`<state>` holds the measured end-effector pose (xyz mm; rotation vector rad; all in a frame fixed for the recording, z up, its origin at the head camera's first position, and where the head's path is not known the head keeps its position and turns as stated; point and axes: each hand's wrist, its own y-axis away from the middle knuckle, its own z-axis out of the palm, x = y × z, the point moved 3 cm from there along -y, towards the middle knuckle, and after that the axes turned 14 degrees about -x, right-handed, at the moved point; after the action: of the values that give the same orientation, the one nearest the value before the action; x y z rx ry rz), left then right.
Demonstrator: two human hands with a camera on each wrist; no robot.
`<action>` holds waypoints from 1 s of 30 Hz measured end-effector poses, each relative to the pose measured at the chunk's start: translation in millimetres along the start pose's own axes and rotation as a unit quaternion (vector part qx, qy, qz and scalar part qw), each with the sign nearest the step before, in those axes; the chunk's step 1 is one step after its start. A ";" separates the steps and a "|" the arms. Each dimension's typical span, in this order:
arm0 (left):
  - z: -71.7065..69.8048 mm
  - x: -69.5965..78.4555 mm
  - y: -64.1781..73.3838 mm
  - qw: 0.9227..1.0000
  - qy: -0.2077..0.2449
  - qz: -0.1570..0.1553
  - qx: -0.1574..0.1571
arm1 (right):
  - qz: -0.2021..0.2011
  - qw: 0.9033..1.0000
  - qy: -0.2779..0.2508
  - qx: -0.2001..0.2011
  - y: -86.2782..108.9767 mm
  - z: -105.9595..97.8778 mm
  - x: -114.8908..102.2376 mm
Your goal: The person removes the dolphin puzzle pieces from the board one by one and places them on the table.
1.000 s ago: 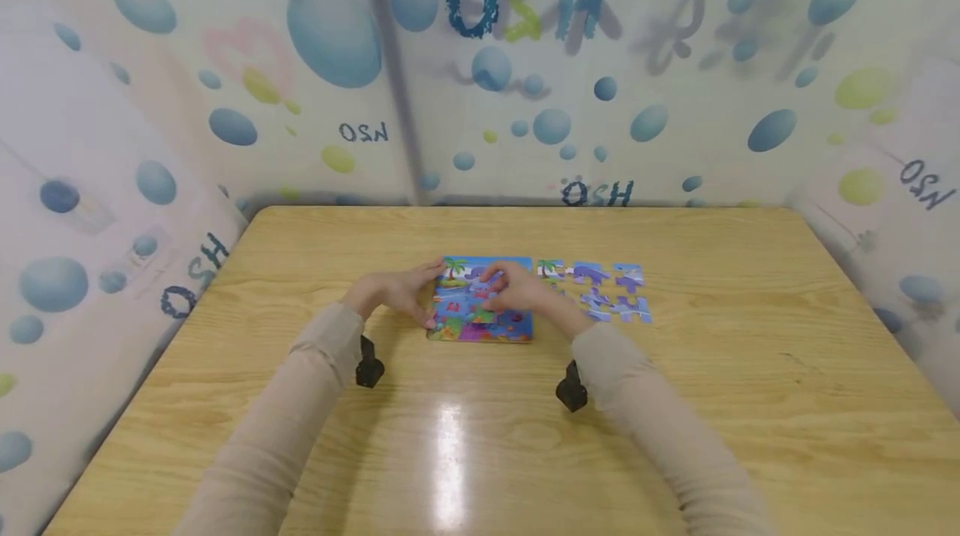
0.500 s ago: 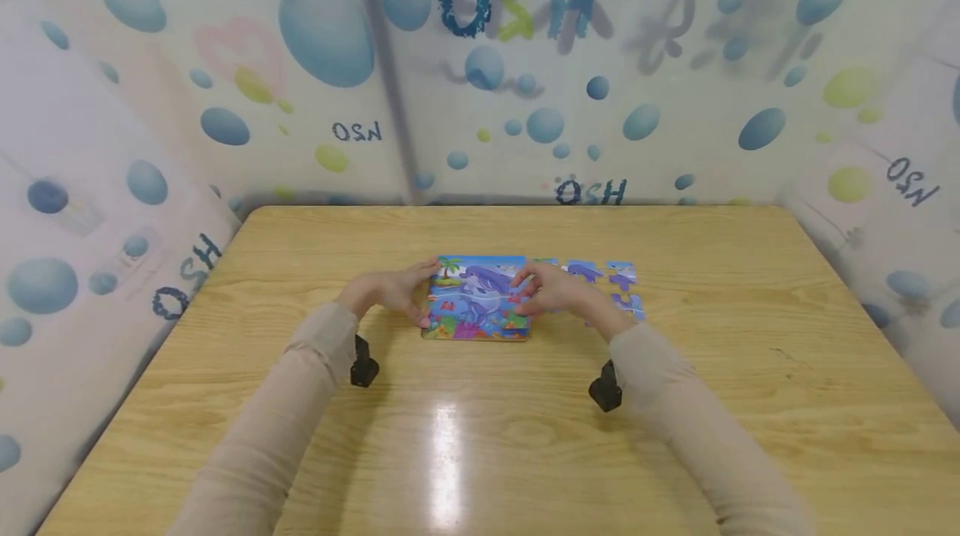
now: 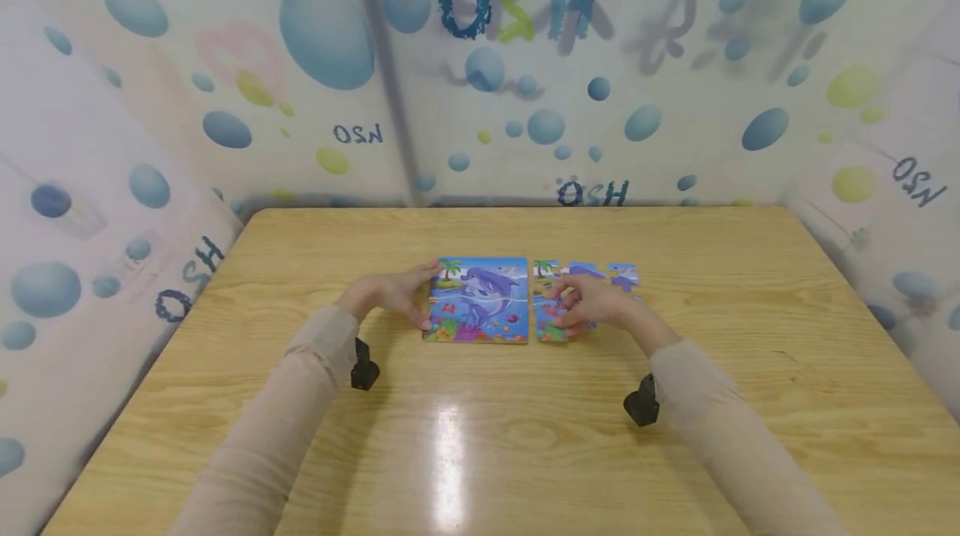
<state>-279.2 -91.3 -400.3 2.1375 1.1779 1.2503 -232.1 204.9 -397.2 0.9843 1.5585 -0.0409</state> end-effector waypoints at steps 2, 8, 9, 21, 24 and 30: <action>-0.5 -0.1 0.1 1.000 0.001 -0.001 0.001 | -0.001 1.000 -0.004 0.001 1.4 0.6 2.4; -0.2 0.8 0.0 1.000 0.011 -0.003 -0.005 | 0.016 1.000 0.008 0.008 0.5 6.0 7.1; -0.1 1.1 0.0 1.000 0.012 -0.003 -0.006 | 0.021 1.000 0.010 0.008 -0.1 6.9 7.3; -0.1 0.9 -0.1 1.000 -0.004 0.001 -0.001 | 0.062 0.991 0.121 0.009 -2.9 10.8 -11.3; -0.5 0.2 -1.2 1.000 -0.003 0.001 0.002 | 0.077 0.987 0.142 0.007 -4.7 10.6 -14.7; -0.7 -2.3 -2.3 1.000 -0.009 -0.004 0.002 | 0.107 0.982 0.158 0.008 -6.7 10.5 -20.2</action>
<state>-281.4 -91.9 -402.7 2.1398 1.1826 1.2242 -229.6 183.8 -386.6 1.2099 1.7303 0.2649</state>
